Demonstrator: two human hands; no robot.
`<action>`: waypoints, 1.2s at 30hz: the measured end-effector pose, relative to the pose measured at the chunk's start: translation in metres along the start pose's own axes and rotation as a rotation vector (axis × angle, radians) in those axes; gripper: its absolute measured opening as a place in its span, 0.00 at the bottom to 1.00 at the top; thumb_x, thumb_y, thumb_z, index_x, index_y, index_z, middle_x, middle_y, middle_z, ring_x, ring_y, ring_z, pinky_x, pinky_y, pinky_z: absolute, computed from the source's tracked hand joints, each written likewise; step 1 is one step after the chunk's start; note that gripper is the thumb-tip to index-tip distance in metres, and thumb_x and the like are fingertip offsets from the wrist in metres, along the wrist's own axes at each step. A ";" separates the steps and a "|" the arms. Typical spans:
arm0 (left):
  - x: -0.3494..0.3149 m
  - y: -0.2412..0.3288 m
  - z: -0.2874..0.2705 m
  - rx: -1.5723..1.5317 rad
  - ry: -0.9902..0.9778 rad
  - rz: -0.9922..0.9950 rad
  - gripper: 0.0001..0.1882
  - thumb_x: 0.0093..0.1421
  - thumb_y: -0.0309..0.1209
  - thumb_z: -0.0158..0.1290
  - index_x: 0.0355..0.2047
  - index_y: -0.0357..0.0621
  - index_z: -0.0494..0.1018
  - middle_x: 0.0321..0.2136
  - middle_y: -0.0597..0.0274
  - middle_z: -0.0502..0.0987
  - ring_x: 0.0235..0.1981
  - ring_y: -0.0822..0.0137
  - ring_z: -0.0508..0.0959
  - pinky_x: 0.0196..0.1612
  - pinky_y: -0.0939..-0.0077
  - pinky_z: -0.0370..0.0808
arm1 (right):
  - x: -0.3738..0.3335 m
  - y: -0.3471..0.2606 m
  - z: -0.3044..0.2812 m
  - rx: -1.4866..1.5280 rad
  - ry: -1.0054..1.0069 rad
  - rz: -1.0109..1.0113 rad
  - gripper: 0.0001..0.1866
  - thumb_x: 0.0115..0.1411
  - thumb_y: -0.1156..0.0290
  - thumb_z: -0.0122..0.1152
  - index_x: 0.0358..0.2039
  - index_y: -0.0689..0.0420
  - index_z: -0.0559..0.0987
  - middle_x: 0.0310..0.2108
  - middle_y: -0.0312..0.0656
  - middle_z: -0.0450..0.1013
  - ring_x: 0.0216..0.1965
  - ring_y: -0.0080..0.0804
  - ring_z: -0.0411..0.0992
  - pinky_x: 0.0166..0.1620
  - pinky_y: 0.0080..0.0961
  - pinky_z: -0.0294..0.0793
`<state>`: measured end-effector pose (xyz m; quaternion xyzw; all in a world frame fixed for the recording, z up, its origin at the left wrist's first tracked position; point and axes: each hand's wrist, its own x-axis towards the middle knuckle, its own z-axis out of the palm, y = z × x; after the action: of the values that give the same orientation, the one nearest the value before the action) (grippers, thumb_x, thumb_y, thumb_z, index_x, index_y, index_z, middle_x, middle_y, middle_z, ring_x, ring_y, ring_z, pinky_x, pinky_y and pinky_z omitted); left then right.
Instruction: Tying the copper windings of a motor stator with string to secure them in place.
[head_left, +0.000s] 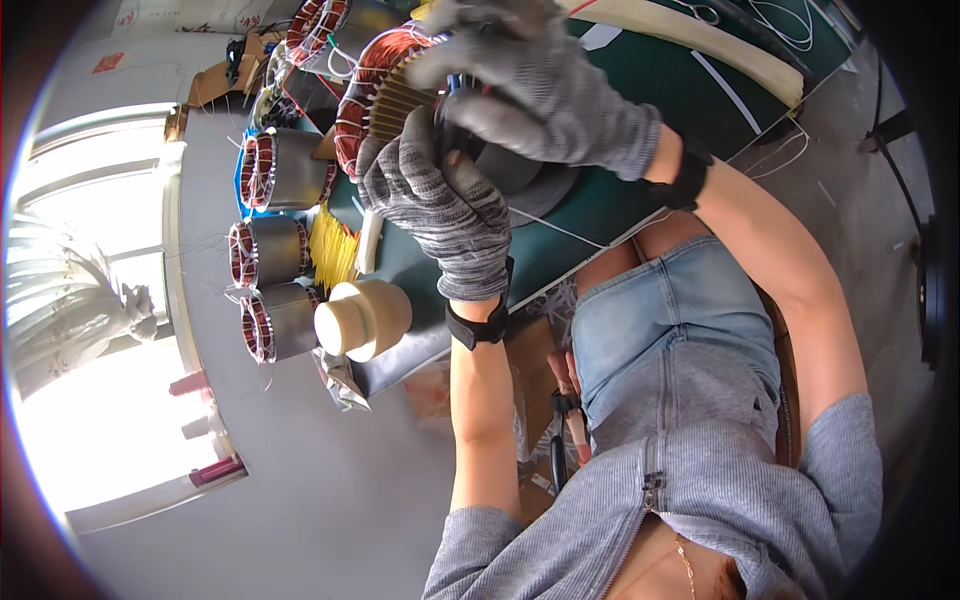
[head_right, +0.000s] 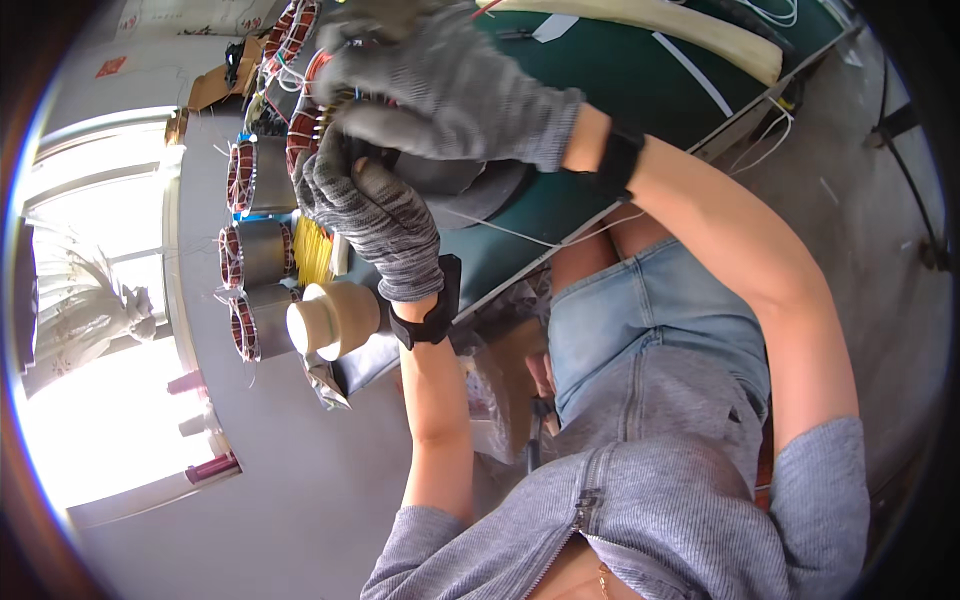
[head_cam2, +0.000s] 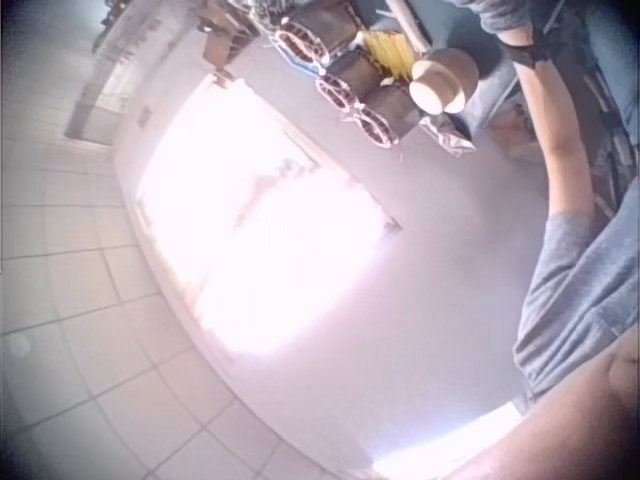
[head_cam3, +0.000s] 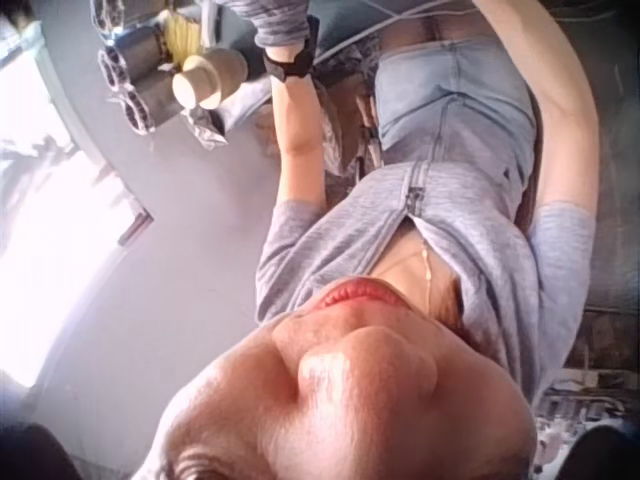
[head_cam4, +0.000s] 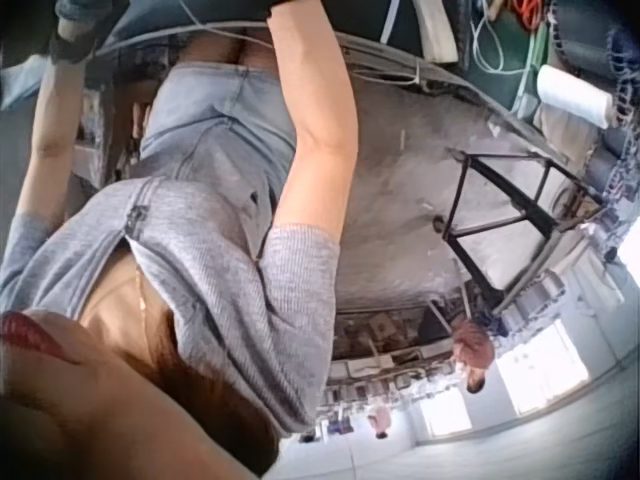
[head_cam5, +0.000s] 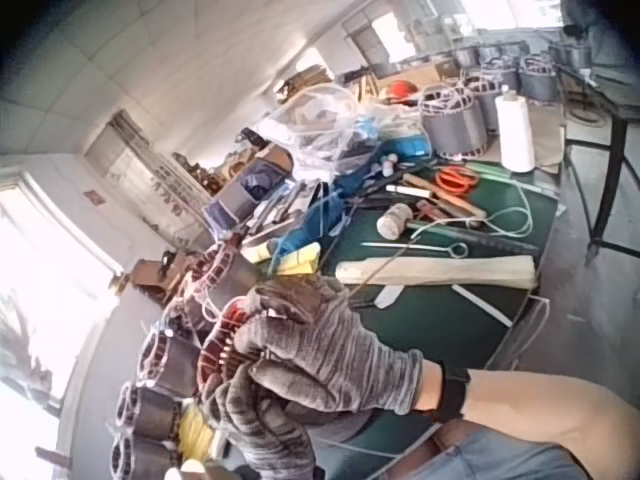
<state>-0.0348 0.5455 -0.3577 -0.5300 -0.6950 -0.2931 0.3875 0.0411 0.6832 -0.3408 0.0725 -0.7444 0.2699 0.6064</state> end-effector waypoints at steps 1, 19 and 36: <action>-0.006 -0.005 0.009 0.001 0.116 0.060 0.19 0.58 0.34 0.42 0.48 0.41 0.66 0.37 0.52 0.69 0.46 0.49 0.65 0.52 0.51 0.57 | 0.004 0.004 0.014 -0.092 -0.056 -0.061 0.14 0.52 0.57 0.51 0.34 0.51 0.74 0.43 0.45 0.66 0.48 0.47 0.62 0.52 0.42 0.56; 0.008 -0.030 -0.033 -0.614 -0.131 -0.246 0.15 0.42 0.22 0.64 0.32 0.44 0.76 0.36 0.62 0.75 0.39 0.68 0.73 0.40 0.75 0.70 | 0.001 0.017 0.034 0.090 0.085 -0.247 0.12 0.50 0.58 0.55 0.23 0.55 0.73 0.24 0.41 0.68 0.33 0.42 0.68 0.39 0.36 0.64; 0.002 -0.024 -0.024 -0.581 -0.029 -0.173 0.14 0.43 0.22 0.64 0.33 0.42 0.77 0.34 0.62 0.76 0.34 0.69 0.74 0.36 0.78 0.70 | -0.003 0.020 0.039 0.047 0.113 -0.256 0.16 0.49 0.61 0.55 0.39 0.50 0.76 0.37 0.42 0.70 0.41 0.41 0.68 0.45 0.37 0.65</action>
<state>-0.0523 0.5204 -0.3434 -0.5617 -0.6300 -0.5039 0.1835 -0.0008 0.6803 -0.3546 0.1657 -0.6873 0.2117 0.6748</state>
